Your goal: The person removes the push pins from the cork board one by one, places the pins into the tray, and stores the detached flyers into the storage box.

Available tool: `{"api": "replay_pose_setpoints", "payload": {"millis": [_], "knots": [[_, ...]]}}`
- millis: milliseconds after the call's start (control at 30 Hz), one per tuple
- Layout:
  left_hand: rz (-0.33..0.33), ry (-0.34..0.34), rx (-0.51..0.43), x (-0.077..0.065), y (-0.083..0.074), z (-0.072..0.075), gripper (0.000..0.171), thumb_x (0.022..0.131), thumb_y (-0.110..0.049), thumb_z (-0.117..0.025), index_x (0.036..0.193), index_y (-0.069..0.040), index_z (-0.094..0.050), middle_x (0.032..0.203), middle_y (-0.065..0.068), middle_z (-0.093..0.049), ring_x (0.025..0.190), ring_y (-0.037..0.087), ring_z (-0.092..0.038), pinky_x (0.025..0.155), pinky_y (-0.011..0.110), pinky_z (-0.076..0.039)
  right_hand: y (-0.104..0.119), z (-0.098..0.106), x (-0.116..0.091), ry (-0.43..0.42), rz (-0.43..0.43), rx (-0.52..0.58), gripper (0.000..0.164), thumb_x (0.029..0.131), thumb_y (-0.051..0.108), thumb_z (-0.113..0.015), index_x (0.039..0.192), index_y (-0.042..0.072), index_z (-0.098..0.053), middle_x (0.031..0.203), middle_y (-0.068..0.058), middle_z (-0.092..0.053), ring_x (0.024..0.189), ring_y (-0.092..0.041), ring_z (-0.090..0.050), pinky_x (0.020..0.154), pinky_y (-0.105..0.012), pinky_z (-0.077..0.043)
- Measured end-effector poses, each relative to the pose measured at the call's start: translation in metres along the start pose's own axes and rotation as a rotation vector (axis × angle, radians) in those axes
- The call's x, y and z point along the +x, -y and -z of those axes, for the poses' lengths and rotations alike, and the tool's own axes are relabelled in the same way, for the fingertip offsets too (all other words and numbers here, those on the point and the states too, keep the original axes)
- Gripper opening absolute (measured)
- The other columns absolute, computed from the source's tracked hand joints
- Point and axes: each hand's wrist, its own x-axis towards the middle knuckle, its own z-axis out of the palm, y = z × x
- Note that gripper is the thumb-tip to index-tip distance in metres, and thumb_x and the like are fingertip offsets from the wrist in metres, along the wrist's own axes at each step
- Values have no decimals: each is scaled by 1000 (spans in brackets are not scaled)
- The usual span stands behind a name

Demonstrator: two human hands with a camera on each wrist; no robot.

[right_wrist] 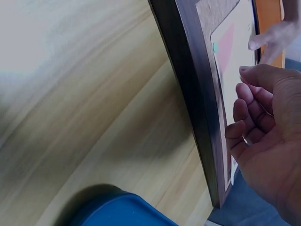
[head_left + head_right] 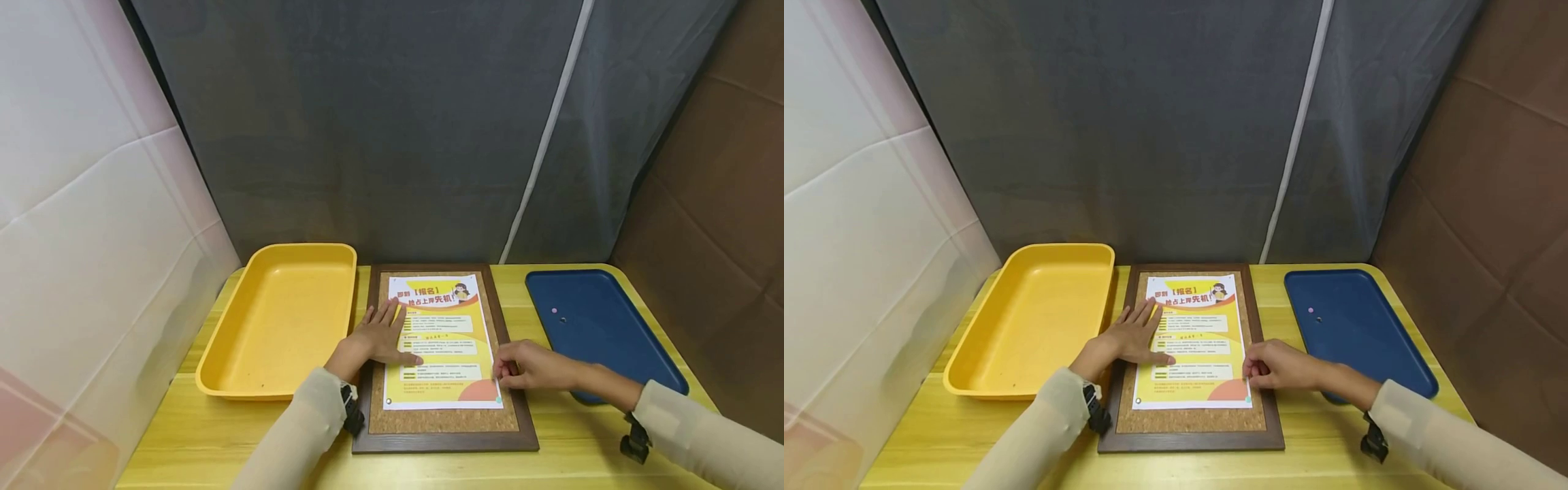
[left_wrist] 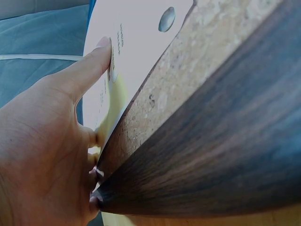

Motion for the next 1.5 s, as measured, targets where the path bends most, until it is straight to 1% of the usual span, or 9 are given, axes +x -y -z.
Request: {"api": "replay_pose_setpoints", "payload": {"millis": [200,433,667,833,1033,1200,1300,1367,1500], "knots": [[-1,-1,-2,-1,-1,0,121,90,-82,-57,171,-9,-5,178,14,4,165,32,4,131,55,-2,5,-5,-3,38,21,5,10,93,0,-78,95,10,-75,82,10,-60,70,2,-52,60,-16,-47],[5,5,3,-1,0,0,121,90,-83,-57,171,-10,-3,178,14,6,165,31,5,131,55,-1,8,-11,-5,72,-27,21,8,95,4,-78,94,10,-74,81,12,-58,71,6,-50,61,-16,-47],[8,8,-6,0,0,1,120,91,-82,-57,171,-11,-3,178,13,6,165,31,5,132,53,0,8,-15,-6,80,-52,15,12,95,6,-78,92,15,-71,80,13,-57,70,8,-48,62,-17,-47],[7,6,-13,0,0,0,119,92,-80,-57,171,-10,-4,178,14,5,165,31,5,132,53,0,8,-16,-6,83,-75,6,12,95,8,-79,90,16,-72,78,14,-57,69,8,-48,61,-17,-47],[5,7,-3,0,1,-1,121,91,-82,-57,172,-11,-4,178,13,6,165,31,6,132,53,0,10,-17,-6,90,-115,15,13,94,8,-80,89,17,-72,76,16,-57,67,7,-49,61,-18,-47],[0,15,-25,4,2,-3,122,91,-81,-58,171,-10,-1,178,14,9,164,31,9,131,54,2,11,-17,-5,92,-146,20,13,93,7,-80,88,16,-72,75,17,-56,66,7,-48,61,-18,-47],[2,17,-34,8,5,-7,124,90,-82,-58,171,-11,2,177,13,13,164,30,13,131,54,6,11,-17,-4,94,-153,25,12,92,7,-80,88,15,-72,74,16,-57,66,7,-48,60,-18,-46],[5,10,-36,10,6,-9,124,89,-83,-58,171,-11,1,177,12,12,164,30,12,131,54,6,11,-16,-4,96,-152,36,11,92,7,-80,88,15,-72,74,16,-57,66,7,-48,60,-18,-46],[5,9,-41,8,5,-6,124,89,-83,-59,171,-11,-2,178,13,10,164,30,10,131,54,4,11,-15,-3,103,-141,51,11,93,7,-80,89,14,-72,75,14,-59,67,7,-49,60,-18,-46]]}}
